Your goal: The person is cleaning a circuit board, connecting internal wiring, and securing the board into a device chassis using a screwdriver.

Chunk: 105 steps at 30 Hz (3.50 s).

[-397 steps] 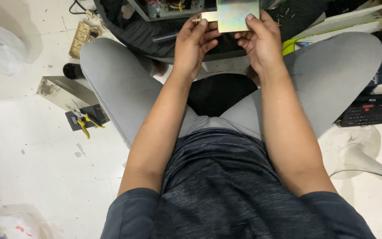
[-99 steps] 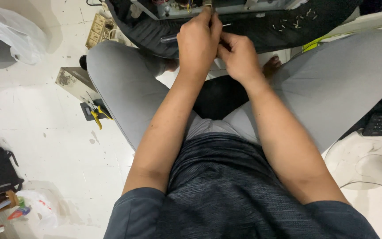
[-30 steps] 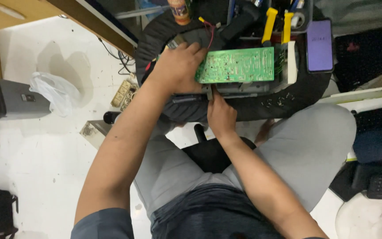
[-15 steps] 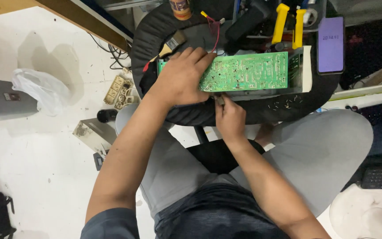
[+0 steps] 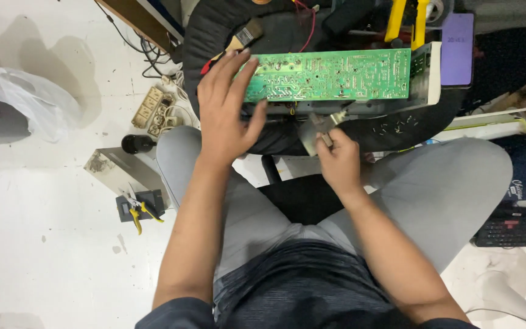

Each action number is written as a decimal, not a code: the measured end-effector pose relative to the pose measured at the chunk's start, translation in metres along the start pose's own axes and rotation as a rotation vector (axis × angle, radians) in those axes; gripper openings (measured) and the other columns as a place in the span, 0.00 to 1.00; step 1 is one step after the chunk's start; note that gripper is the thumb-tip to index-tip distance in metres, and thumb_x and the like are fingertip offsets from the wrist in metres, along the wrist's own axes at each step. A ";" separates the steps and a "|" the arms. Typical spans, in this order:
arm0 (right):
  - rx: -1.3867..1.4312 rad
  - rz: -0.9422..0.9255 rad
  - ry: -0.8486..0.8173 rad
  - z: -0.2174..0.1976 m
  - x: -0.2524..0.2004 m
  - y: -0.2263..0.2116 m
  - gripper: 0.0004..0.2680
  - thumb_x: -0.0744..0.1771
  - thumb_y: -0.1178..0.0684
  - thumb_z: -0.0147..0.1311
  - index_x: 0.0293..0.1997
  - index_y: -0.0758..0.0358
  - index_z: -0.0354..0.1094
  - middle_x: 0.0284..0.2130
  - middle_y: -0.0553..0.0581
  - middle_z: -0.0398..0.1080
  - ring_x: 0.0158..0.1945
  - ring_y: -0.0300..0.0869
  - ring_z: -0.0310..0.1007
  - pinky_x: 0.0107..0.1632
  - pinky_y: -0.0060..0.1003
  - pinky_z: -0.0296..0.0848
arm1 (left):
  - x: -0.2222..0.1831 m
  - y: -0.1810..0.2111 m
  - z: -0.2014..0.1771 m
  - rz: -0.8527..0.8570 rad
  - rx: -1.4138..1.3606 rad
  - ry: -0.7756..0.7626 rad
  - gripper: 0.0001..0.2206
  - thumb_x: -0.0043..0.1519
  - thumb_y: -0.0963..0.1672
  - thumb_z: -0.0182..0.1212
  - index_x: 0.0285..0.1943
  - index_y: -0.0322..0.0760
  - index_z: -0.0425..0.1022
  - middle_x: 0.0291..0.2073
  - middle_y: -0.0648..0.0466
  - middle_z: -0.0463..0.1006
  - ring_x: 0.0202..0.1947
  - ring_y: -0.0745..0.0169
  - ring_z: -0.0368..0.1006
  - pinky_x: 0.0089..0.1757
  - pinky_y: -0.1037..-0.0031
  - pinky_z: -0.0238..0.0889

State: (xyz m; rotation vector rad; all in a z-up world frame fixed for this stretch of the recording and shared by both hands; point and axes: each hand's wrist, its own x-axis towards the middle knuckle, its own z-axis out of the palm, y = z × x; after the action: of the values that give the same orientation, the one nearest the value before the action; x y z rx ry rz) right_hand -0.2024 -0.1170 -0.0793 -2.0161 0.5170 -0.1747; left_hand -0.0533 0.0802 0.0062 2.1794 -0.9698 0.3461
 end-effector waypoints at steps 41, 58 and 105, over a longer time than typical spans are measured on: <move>-0.132 -0.240 0.369 0.006 0.008 0.018 0.05 0.72 0.59 0.52 0.45 0.70 0.73 0.19 0.66 0.73 0.25 0.55 0.78 0.25 0.42 0.72 | -0.049 -0.010 0.149 -1.089 -0.472 -0.046 0.18 0.61 0.46 0.63 0.52 0.26 0.67 0.14 0.47 0.78 0.12 0.54 0.75 0.20 0.67 0.69; -0.055 -0.203 0.386 -0.011 0.008 -0.010 0.05 0.71 0.59 0.53 0.37 0.68 0.69 0.20 0.68 0.72 0.25 0.61 0.76 0.24 0.44 0.68 | -0.042 -0.007 0.200 -0.930 0.232 0.163 0.30 0.49 0.61 0.71 0.32 0.33 0.70 0.18 0.46 0.72 0.26 0.34 0.80 0.28 0.56 0.76; -0.482 -0.190 0.426 0.057 0.040 0.052 0.12 0.73 0.57 0.48 0.61 0.73 0.52 0.29 0.72 0.76 0.31 0.60 0.81 0.30 0.50 0.82 | -0.059 -0.022 0.189 -0.885 0.138 -0.046 0.34 0.47 0.64 0.67 0.43 0.34 0.74 0.25 0.44 0.80 0.30 0.34 0.82 0.33 0.48 0.76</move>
State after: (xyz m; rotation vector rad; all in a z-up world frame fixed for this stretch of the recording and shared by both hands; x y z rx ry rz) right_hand -0.1618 -0.1089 -0.1559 -2.5138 0.6798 -0.6592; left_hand -0.0851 -0.0109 -0.1679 2.4995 0.0620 -0.0679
